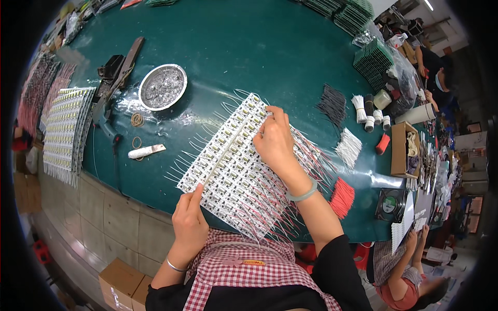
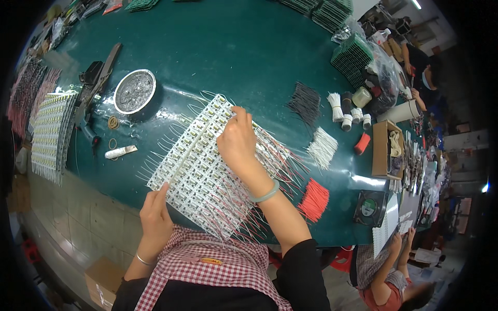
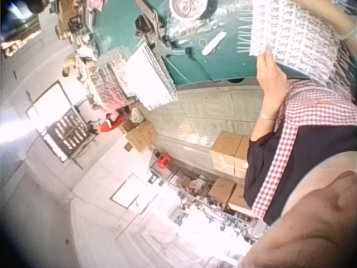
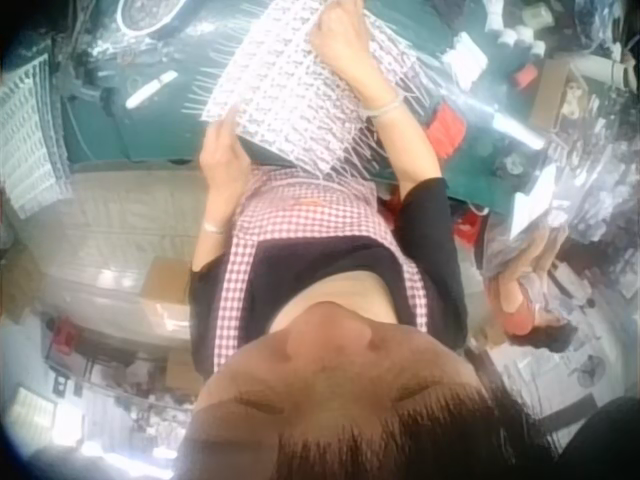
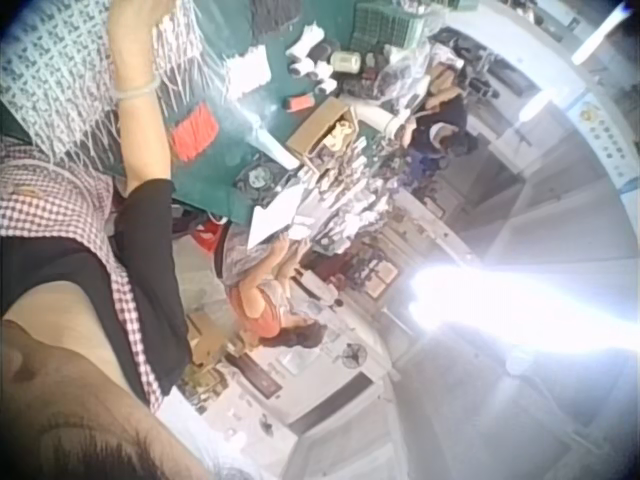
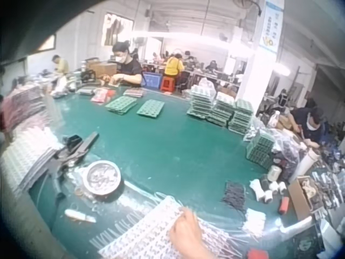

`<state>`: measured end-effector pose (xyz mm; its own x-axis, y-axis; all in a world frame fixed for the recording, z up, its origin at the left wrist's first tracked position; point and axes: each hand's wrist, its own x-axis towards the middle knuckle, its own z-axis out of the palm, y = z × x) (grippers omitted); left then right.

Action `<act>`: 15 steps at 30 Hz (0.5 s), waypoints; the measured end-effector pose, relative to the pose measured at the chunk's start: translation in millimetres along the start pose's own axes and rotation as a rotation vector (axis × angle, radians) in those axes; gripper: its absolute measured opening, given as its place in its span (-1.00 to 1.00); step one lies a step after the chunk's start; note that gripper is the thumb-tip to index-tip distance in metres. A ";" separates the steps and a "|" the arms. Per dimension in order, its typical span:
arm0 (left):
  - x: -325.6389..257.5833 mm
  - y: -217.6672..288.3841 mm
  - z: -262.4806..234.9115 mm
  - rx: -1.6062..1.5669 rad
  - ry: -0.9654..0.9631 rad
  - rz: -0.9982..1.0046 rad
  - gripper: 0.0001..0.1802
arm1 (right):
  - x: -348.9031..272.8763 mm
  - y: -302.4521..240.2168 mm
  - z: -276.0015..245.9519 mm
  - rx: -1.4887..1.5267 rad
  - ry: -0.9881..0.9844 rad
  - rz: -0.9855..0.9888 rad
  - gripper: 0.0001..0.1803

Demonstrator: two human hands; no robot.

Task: The person uses a soldering iron to attach red and white wires to a large LED panel. They repeatedly pick up wires from piles on the table, position them on the panel, and apply heat to secure them. The person occasionally uses a wooden stick to adjust the wires on the panel.

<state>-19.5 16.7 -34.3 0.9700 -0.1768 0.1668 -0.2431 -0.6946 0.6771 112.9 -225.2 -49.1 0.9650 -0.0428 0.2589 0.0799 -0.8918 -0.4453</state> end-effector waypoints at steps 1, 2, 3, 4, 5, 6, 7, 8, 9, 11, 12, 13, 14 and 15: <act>-1.1 -0.5 -1.3 -0.002 -0.001 0.000 -0.48 | 0.6 -0.6 1.3 0.000 0.009 -0.002 -0.94; -2.0 -0.7 -2.1 -0.005 -0.002 0.000 -0.48 | 1.0 -1.2 1.0 0.007 0.004 0.013 -0.94; -2.8 -0.4 -2.1 -0.010 -0.003 -0.006 -0.48 | 1.3 -1.6 0.4 0.014 -0.001 0.028 -0.95; -3.6 0.3 -1.1 -0.016 -0.004 -0.012 -0.48 | 1.5 -1.8 -0.5 0.019 -0.005 0.043 -0.95; -4.3 0.5 -0.5 -0.023 -0.005 -0.017 -0.48 | 1.7 -1.5 0.3 0.031 0.009 0.047 -0.95; -5.2 0.2 -0.4 -0.018 -0.007 -0.010 -0.48 | 1.8 -0.7 2.2 0.044 0.022 0.051 -0.95; -6.3 -0.4 0.0 -0.014 -0.008 -0.004 -0.48 | 1.8 -0.5 3.6 0.055 0.034 0.054 -0.95; -7.1 -0.7 0.3 -0.011 -0.010 0.001 -0.47 | 1.5 -1.2 4.0 0.065 0.038 0.074 -0.95; -7.4 -0.1 -0.4 -0.014 -0.017 -0.003 -0.47 | 0.9 -2.2 4.2 0.075 0.041 0.094 -0.94; -8.0 1.4 -3.3 -0.019 -0.032 -0.010 -0.46 | -1.5 -0.9 5.7 0.102 0.064 0.103 -0.94; -8.6 0.8 -3.2 -0.018 -0.016 0.004 -0.49 | -3.6 3.7 7.8 0.117 0.084 0.092 -0.94; -10.4 -0.4 -3.7 -0.012 0.004 0.013 -0.52 | -4.7 5.6 9.4 0.138 0.100 0.078 -0.94; -12.1 -1.5 -4.6 -0.006 0.023 0.023 -0.55 | -5.1 6.1 9.0 0.174 0.096 0.075 -0.95; -14.6 -2.7 -6.1 0.001 0.005 0.020 -0.52 | -5.5 6.8 8.1 0.209 0.092 0.073 -0.95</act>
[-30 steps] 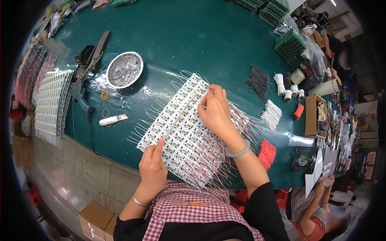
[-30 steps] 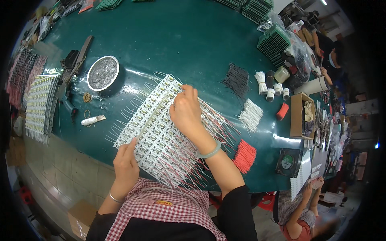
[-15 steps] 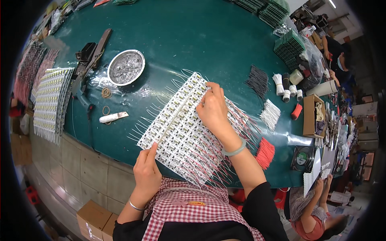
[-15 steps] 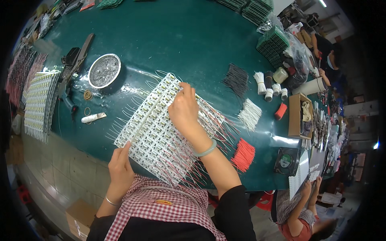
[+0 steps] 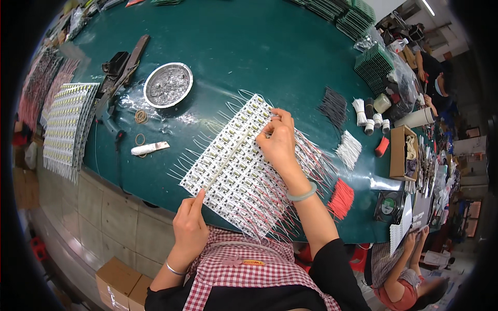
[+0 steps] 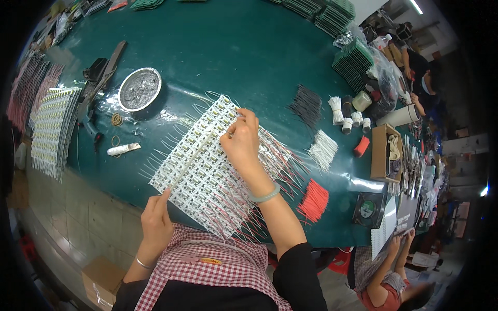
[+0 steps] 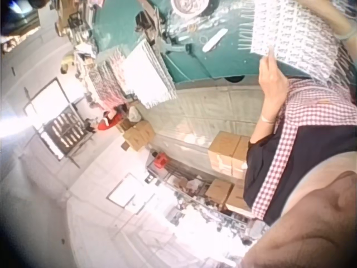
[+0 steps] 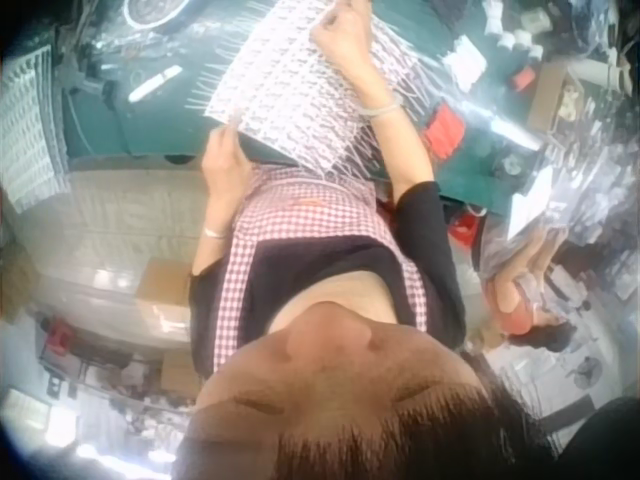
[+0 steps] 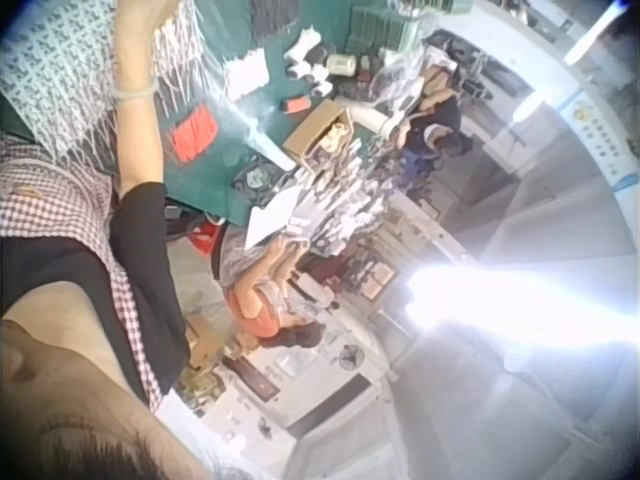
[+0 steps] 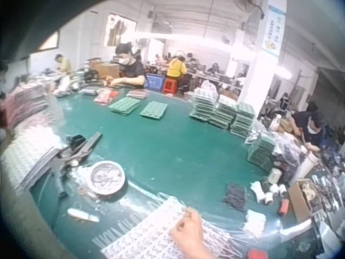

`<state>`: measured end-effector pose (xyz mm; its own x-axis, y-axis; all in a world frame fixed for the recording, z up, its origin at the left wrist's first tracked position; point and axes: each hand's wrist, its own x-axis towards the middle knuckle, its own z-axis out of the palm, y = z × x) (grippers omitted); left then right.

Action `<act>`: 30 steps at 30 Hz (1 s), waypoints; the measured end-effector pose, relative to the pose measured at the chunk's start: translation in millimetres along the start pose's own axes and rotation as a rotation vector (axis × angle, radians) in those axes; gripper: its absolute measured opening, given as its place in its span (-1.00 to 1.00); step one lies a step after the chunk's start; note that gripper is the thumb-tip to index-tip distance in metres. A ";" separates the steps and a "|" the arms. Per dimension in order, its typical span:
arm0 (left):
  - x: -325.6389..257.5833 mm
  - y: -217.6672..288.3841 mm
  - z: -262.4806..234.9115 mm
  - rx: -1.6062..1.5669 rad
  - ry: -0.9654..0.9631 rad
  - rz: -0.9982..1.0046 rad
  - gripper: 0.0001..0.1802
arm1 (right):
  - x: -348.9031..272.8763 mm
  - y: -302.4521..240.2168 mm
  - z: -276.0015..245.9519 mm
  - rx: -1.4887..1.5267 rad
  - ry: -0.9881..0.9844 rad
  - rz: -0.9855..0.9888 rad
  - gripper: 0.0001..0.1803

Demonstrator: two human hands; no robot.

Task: The person uses a soldering iron to attach red and white wires to a large LED panel. They repeatedly pick up wires from piles on the table, position them on the panel, and apply heat to secure them. The person occasionally uses a wooden stick to adjust the wires on the panel.

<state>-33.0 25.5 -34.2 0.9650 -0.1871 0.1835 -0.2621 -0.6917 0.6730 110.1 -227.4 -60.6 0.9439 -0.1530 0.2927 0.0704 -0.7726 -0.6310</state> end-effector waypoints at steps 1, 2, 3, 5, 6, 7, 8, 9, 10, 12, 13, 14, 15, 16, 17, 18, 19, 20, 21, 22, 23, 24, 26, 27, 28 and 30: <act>-2.8 -1.5 -1.4 0.003 -0.019 -0.001 -0.48 | -0.6 1.2 -2.1 0.031 -0.004 0.001 -0.95; -4.2 -2.1 -2.2 0.005 -0.039 -0.001 -0.45 | -1.3 3.3 -4.2 0.093 -0.014 0.029 -0.95; -4.3 -1.5 -2.6 0.003 -0.053 0.003 -0.45 | -2.2 6.3 -6.3 0.154 -0.025 0.058 -0.95; -5.0 0.2 -3.8 0.005 -0.078 0.009 -0.45 | -3.3 8.9 -10.1 0.268 -0.051 0.114 -0.94; -4.8 0.0 -1.9 0.004 -0.076 0.021 -0.44 | -3.9 9.5 -12.6 0.319 -0.066 0.143 -0.94; -3.0 -0.9 2.5 0.000 -0.074 0.036 -0.43 | -4.4 10.3 -15.7 0.366 -0.077 0.173 -0.94; -0.7 -1.1 6.6 -0.003 -0.073 0.052 -0.42 | -5.4 12.0 -17.2 0.390 -0.072 0.178 -0.94; 2.7 0.4 10.0 0.003 -0.070 0.066 -0.41 | -6.9 14.4 -18.1 0.414 -0.067 0.183 -0.94; 7.3 2.6 13.4 0.012 -0.066 0.079 -0.39 | -7.9 15.9 -18.0 0.440 -0.063 0.187 -0.94; 15.6 5.8 21.1 0.022 -0.053 0.104 -0.36 | -9.8 16.9 -19.0 0.457 -0.060 0.176 -0.93; 19.5 7.0 25.6 0.024 -0.044 0.116 -0.35 | -10.5 17.7 -19.8 0.466 -0.057 0.171 -0.93; 23.5 8.7 29.2 0.026 -0.036 0.129 -0.34 | -11.0 18.5 -20.2 0.484 -0.059 0.167 -0.93; 27.7 11.1 31.8 0.035 -0.024 0.128 -0.36 | -11.3 19.1 -20.1 0.501 -0.062 0.163 -0.93; 31.9 13.7 34.8 0.043 -0.013 0.129 -0.39 | -11.7 19.9 -20.6 0.517 -0.063 0.159 -0.93; 35.8 16.0 37.5 0.050 -0.003 0.129 -0.40 | -12.1 20.1 -21.2 0.526 -0.066 0.161 -0.93; 39.4 17.9 39.9 0.059 0.005 0.136 -0.40 | -12.4 20.2 -21.6 0.534 -0.069 0.163 -0.93; 42.5 19.4 41.5 0.070 0.011 0.142 -0.40 | -12.7 20.1 -21.7 0.545 -0.072 0.166 -0.93; 45.3 20.8 43.3 0.081 0.018 0.148 -0.39 | -12.4 19.0 -23.2 0.533 -0.088 0.165 -0.91; 47.5 21.8 47.3 0.086 0.011 0.137 -0.39 | -13.1 19.3 -23.0 0.552 -0.079 0.159 -0.91; 49.7 22.2 52.7 0.091 0.004 0.129 -0.39 | -13.9 19.2 -23.3 0.571 -0.067 0.153 -0.91; 52.2 22.3 56.3 0.096 -0.003 0.120 -0.39 | -14.2 19.6 -24.0 0.589 -0.056 0.147 -0.91; 55.7 22.0 57.5 0.090 0.000 0.140 -0.39 | -13.7 19.3 -25.9 0.650 -0.006 0.190 -0.89; 63.1 21.4 58.6 0.085 0.006 0.177 -0.39 | -12.6 18.1 -29.3 0.778 0.091 0.275 -0.85; 66.1 21.9 60.2 0.083 -0.002 0.177 -0.38 | -12.1 25.2 -29.2 0.822 0.133 0.312 -0.84; 69.3 22.8 61.8 0.079 -0.010 0.180 -0.38 | -9.2 33.6 -31.2 0.865 0.177 0.347 -0.82; 74.7 22.4 64.5 0.070 -0.026 0.187 -0.39 | -7.5 46.4 -37.2 0.926 0.238 0.408 -0.78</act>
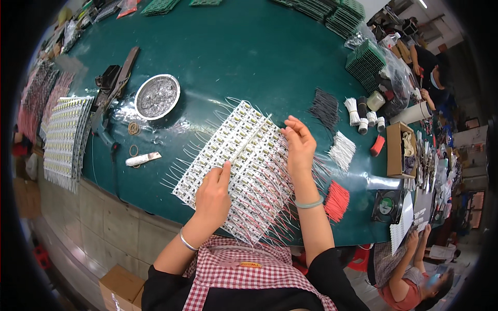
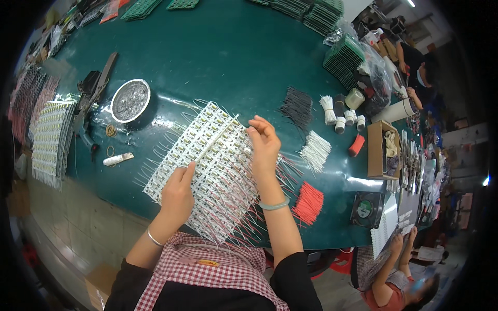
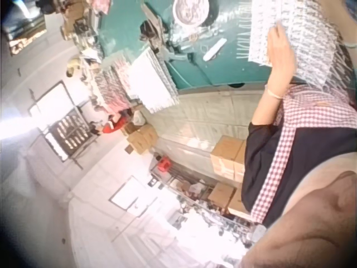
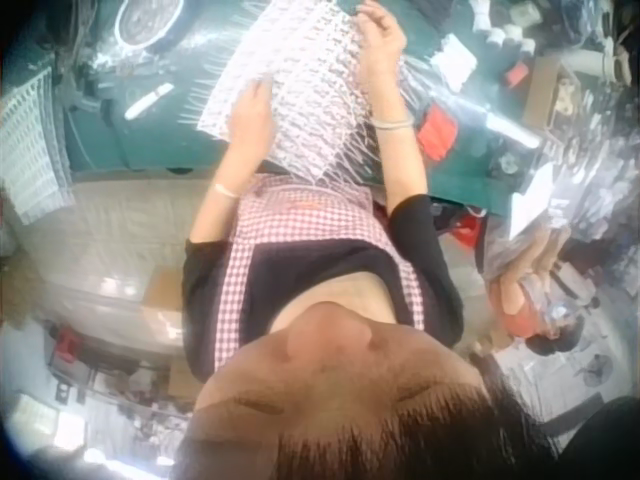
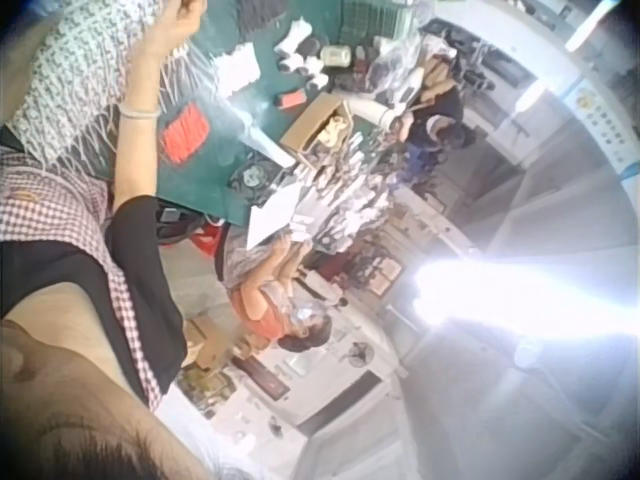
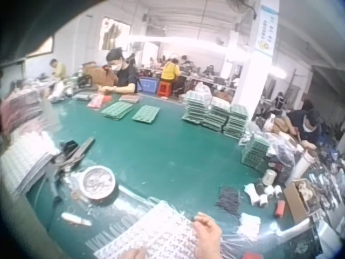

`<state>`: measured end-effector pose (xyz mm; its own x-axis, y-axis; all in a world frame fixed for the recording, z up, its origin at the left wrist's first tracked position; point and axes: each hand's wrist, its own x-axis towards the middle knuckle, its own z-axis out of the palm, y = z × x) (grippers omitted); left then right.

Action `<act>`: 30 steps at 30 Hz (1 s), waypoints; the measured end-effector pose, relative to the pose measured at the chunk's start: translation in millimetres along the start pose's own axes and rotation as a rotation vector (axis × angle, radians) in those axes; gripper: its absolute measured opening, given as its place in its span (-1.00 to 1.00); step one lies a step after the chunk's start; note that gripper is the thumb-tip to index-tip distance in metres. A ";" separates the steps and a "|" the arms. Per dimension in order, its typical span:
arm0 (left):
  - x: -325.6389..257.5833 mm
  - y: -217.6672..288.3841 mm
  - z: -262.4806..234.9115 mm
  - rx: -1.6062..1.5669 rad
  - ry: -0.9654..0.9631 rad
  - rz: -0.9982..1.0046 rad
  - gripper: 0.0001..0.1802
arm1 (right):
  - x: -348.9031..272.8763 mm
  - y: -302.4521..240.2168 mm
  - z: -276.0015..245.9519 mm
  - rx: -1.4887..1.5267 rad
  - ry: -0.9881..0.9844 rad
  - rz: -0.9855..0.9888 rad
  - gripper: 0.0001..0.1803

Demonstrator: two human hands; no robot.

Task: The person uses a soldering iron to attach red and white wires to a large LED panel. They repeatedly pick up wires from piles on the table, position them on the panel, and apply heat to secure them. The person occasionally uses a wooden stick to adjust the wires on the panel.

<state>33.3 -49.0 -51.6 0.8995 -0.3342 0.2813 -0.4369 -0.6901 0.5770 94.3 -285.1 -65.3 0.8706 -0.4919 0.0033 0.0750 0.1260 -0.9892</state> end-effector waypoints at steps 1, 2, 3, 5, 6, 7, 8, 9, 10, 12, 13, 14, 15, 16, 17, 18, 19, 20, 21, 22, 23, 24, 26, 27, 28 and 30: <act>2.3 -1.6 1.7 -0.006 -0.007 0.005 -0.40 | 1.7 -5.2 -2.2 -0.033 -0.008 0.016 -0.78; 4.5 -2.8 2.8 -0.013 -0.015 0.011 -0.41 | 3.4 -10.8 -3.8 -0.065 -0.016 0.033 -0.78; 7.1 -3.7 3.2 -0.030 -0.019 0.013 -0.42 | 5.2 -13.4 -4.6 -0.098 -0.025 0.050 -0.78; 12.5 -3.4 4.6 -0.063 -0.026 0.021 -0.45 | 11.3 -11.3 -7.4 -0.135 -0.069 0.072 -0.75; 13.0 -3.0 5.9 -0.095 -0.025 0.022 -0.46 | 14.7 -9.3 -8.9 -0.153 -0.092 0.083 -0.73; 13.2 -2.9 7.2 -0.128 -0.025 0.026 -0.47 | 18.0 -6.6 -11.0 -0.187 -0.105 0.088 -0.71; 13.7 -2.2 8.0 -0.159 -0.024 0.029 -0.48 | 21.6 -4.2 -12.5 -0.221 -0.120 0.092 -0.69; 14.6 -0.2 8.6 -0.171 -0.025 0.033 -0.48 | 25.5 -2.8 -14.0 -0.254 -0.136 0.095 -0.67; 13.1 0.3 7.9 -0.179 -0.027 0.033 -0.47 | 26.3 -4.8 -10.4 -0.282 -0.141 0.089 -0.65; 13.3 0.9 8.5 -0.196 -0.043 0.032 -0.44 | 28.5 -11.7 -1.5 -0.338 -0.158 0.073 -0.60; 14.3 -0.7 10.6 -0.205 -0.058 0.037 -0.43 | 31.0 -10.2 -4.3 -0.404 -0.199 0.044 -0.60; 15.9 -6.3 8.4 -0.194 -0.067 0.036 -0.41 | 36.1 -5.4 -7.4 -0.451 -0.252 0.013 -0.61; 16.0 -6.3 13.0 -0.216 -0.095 0.049 -0.39 | 41.1 -4.6 -12.9 -0.501 -0.308 -0.022 -0.61; 16.6 -9.1 16.6 -0.205 -0.115 0.052 -0.37 | 43.7 -2.8 -14.2 -0.612 -0.311 -0.123 -0.60; 16.0 -11.7 15.3 -0.220 -0.181 0.031 -0.34 | 44.2 -0.6 -13.2 -0.698 -0.331 -0.240 -0.59; 15.3 -14.6 16.6 -0.230 -0.237 -0.003 -0.31 | 46.2 7.7 -15.1 -0.736 -0.340 -0.327 -0.64; 15.1 -15.8 18.2 -0.249 -0.252 -0.006 -0.32 | 45.3 10.9 -14.2 -0.662 -0.352 -0.236 -0.66; 16.3 -16.4 18.4 -0.287 -0.272 0.003 -0.32 | 43.9 10.5 -13.7 -0.648 -0.344 -0.223 -0.66; 20.4 -12.7 10.7 -0.275 -0.341 -0.039 -0.31 | 42.6 8.3 -13.8 -0.703 -0.349 -0.260 -0.68; 24.4 -7.4 5.3 -0.288 -0.414 -0.069 -0.31 | 35.5 -8.1 -7.5 -0.751 -0.346 -0.281 -0.69; 21.8 -6.4 7.8 -0.270 -0.389 -0.057 -0.30 | 33.8 -6.2 -7.7 -0.734 -0.349 -0.266 -0.70; 18.2 -6.4 10.4 -0.251 -0.368 -0.044 -0.30 | 34.0 -2.7 -8.3 -0.716 -0.350 -0.249 -0.70; 18.0 -2.1 9.8 -0.249 -0.388 -0.038 -0.30 | 32.7 -6.5 -6.4 -0.720 -0.349 -0.227 -0.72; 16.9 -1.4 11.8 -0.249 -0.352 -0.022 -0.29 | 33.6 -5.3 -7.5 -0.744 -0.341 -0.249 -0.73; 14.8 1.2 16.0 -0.248 -0.315 -0.006 -0.29 | 35.5 -2.8 -11.1 -0.768 -0.332 -0.271 -0.73; 16.6 2.5 20.2 -0.234 -0.302 0.014 -0.26 | 39.3 1.1 -17.2 -0.763 -0.302 -0.255 -0.76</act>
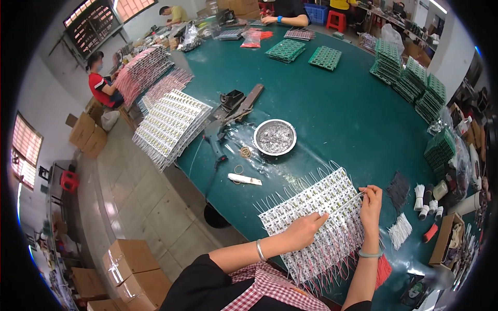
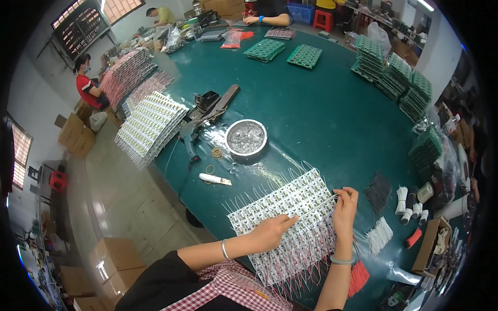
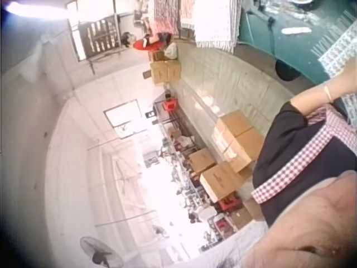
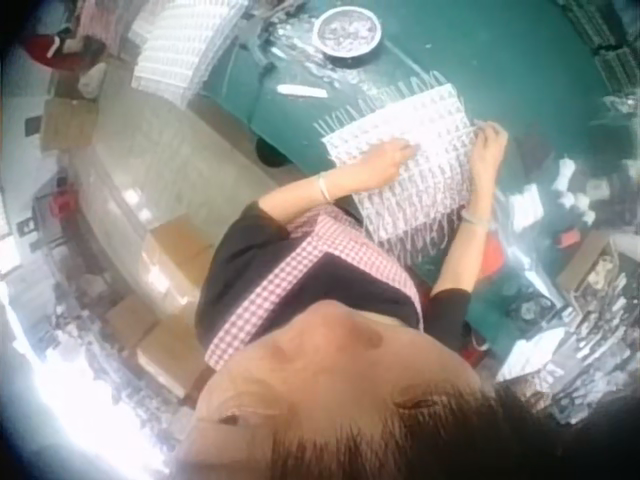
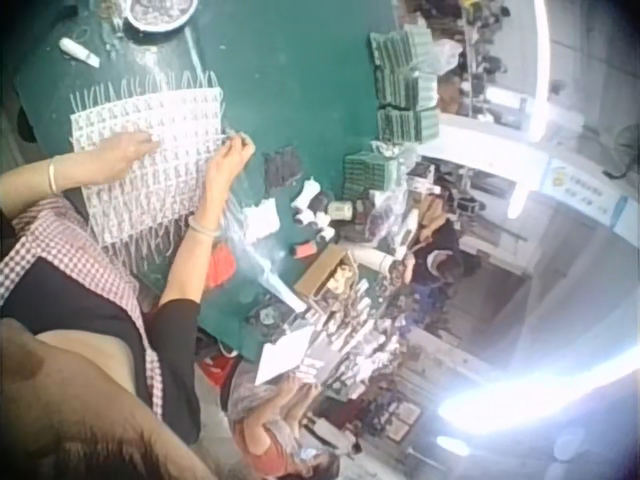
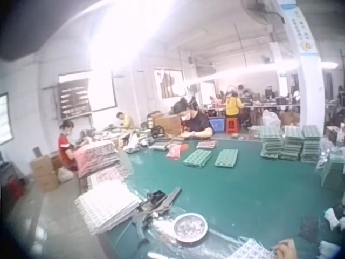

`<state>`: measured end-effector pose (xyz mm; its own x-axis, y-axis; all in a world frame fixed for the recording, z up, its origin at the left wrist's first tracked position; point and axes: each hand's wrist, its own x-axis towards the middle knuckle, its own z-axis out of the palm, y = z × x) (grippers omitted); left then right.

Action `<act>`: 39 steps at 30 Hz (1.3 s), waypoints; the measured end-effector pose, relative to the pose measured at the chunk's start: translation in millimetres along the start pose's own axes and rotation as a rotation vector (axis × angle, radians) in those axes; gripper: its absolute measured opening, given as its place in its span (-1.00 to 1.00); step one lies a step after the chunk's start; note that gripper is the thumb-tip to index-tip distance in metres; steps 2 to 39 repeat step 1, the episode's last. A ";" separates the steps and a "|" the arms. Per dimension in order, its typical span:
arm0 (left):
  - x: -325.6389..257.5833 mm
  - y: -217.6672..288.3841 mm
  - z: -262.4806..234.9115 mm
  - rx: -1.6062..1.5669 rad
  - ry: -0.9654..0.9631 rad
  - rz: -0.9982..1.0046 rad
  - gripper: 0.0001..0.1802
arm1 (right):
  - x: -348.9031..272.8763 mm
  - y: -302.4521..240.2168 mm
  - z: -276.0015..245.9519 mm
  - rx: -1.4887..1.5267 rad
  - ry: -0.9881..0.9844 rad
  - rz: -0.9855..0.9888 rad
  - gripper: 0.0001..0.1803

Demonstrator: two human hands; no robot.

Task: The person uses a soldering iron to attach red and white wires to a large LED panel. They repeatedly pick up wires from piles on the table, position them on the panel, and apply heat to secure them. The person occasionally uses a wooden stick to adjust the wires on the panel.

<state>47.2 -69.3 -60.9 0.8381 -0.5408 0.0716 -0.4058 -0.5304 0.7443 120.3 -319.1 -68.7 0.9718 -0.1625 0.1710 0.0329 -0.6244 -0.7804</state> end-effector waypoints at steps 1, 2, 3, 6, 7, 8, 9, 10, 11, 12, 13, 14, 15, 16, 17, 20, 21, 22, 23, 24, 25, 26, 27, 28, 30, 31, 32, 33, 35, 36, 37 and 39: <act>2.2 3.3 6.6 -0.017 -0.007 0.011 -0.26 | -1.3 5.1 -3.1 -0.009 0.004 -0.013 -0.78; 2.2 3.3 6.6 -0.017 -0.007 0.011 -0.26 | -1.3 5.1 -3.1 -0.009 0.004 -0.013 -0.78; 2.2 3.3 6.6 -0.017 -0.007 0.011 -0.26 | -1.3 5.1 -3.1 -0.009 0.004 -0.013 -0.78; 2.2 3.3 6.6 -0.017 -0.007 0.011 -0.26 | -1.3 5.1 -3.1 -0.009 0.004 -0.013 -0.78; 2.2 3.3 6.6 -0.017 -0.007 0.011 -0.26 | -1.3 5.1 -3.1 -0.009 0.004 -0.013 -0.78; 2.2 3.3 6.6 -0.017 -0.007 0.011 -0.26 | -1.3 5.1 -3.1 -0.009 0.004 -0.013 -0.78; 2.2 3.3 6.6 -0.017 -0.007 0.011 -0.26 | -1.3 5.1 -3.1 -0.009 0.004 -0.013 -0.78; 2.2 3.3 6.6 -0.017 -0.007 0.011 -0.26 | -1.3 5.1 -3.1 -0.009 0.004 -0.013 -0.78; 2.2 3.3 6.6 -0.017 -0.007 0.011 -0.26 | -1.3 5.1 -3.1 -0.009 0.004 -0.013 -0.78; 2.2 3.3 6.6 -0.017 -0.007 0.011 -0.26 | -1.3 5.1 -3.1 -0.009 0.004 -0.013 -0.78; 2.2 3.3 6.6 -0.017 -0.007 0.011 -0.26 | -1.3 5.1 -3.1 -0.009 0.004 -0.013 -0.78; 2.2 3.3 6.6 -0.017 -0.007 0.011 -0.26 | -1.3 5.1 -3.1 -0.009 0.004 -0.013 -0.78; 2.2 3.3 6.6 -0.017 -0.007 0.011 -0.26 | -1.3 5.1 -3.1 -0.009 0.004 -0.013 -0.78; 2.2 3.3 6.6 -0.017 -0.007 0.011 -0.26 | -1.3 5.1 -3.1 -0.009 0.004 -0.013 -0.78; 2.2 3.3 6.6 -0.017 -0.007 0.011 -0.26 | -1.3 5.1 -3.1 -0.009 0.004 -0.013 -0.78; 2.2 3.3 6.6 -0.017 -0.007 0.011 -0.26 | -1.3 5.1 -3.1 -0.009 0.004 -0.013 -0.78; 2.2 3.3 6.6 -0.017 -0.007 0.011 -0.26 | -1.3 5.1 -3.1 -0.009 0.004 -0.013 -0.78; 2.2 3.3 6.6 -0.017 -0.007 0.011 -0.26 | -1.3 5.1 -3.1 -0.009 0.004 -0.013 -0.78; 2.2 3.3 6.6 -0.017 -0.007 0.011 -0.26 | -1.3 5.1 -3.1 -0.009 0.004 -0.013 -0.78; 2.2 3.3 6.6 -0.017 -0.007 0.011 -0.26 | -1.3 5.1 -3.1 -0.009 0.004 -0.013 -0.78; 2.2 3.3 6.6 -0.017 -0.007 0.011 -0.26 | -1.3 5.1 -3.1 -0.009 0.004 -0.013 -0.78; 2.2 3.3 6.6 -0.017 -0.007 0.011 -0.26 | -1.3 5.1 -3.1 -0.009 0.004 -0.013 -0.78; 2.2 3.3 6.6 -0.017 -0.007 0.011 -0.26 | -1.3 5.1 -3.1 -0.009 0.004 -0.013 -0.78; 2.2 3.3 6.6 -0.017 -0.007 0.011 -0.26 | -1.3 5.1 -3.1 -0.009 0.004 -0.013 -0.78; 2.2 3.3 6.6 -0.017 -0.007 0.011 -0.26 | -1.3 5.1 -3.1 -0.009 0.004 -0.013 -0.78; 2.2 3.3 6.6 -0.017 -0.007 0.011 -0.26 | -1.3 5.1 -3.1 -0.009 0.004 -0.013 -0.78; 2.2 3.3 6.6 -0.017 -0.007 0.011 -0.26 | -1.3 5.1 -3.1 -0.009 0.004 -0.013 -0.78; 2.2 3.3 6.6 -0.017 -0.007 0.011 -0.26 | -1.3 5.1 -3.1 -0.009 0.004 -0.013 -0.78; 2.2 3.3 6.6 -0.017 -0.007 0.011 -0.26 | -1.3 5.1 -3.1 -0.009 0.004 -0.013 -0.78; 2.2 3.3 6.6 -0.017 -0.007 0.011 -0.26 | -1.3 5.1 -3.1 -0.009 0.004 -0.013 -0.78; 2.2 3.3 6.6 -0.017 -0.007 0.011 -0.26 | -1.3 5.1 -3.1 -0.009 0.004 -0.013 -0.78; 2.2 3.3 6.6 -0.017 -0.007 0.011 -0.26 | -1.3 5.1 -3.1 -0.009 0.004 -0.013 -0.78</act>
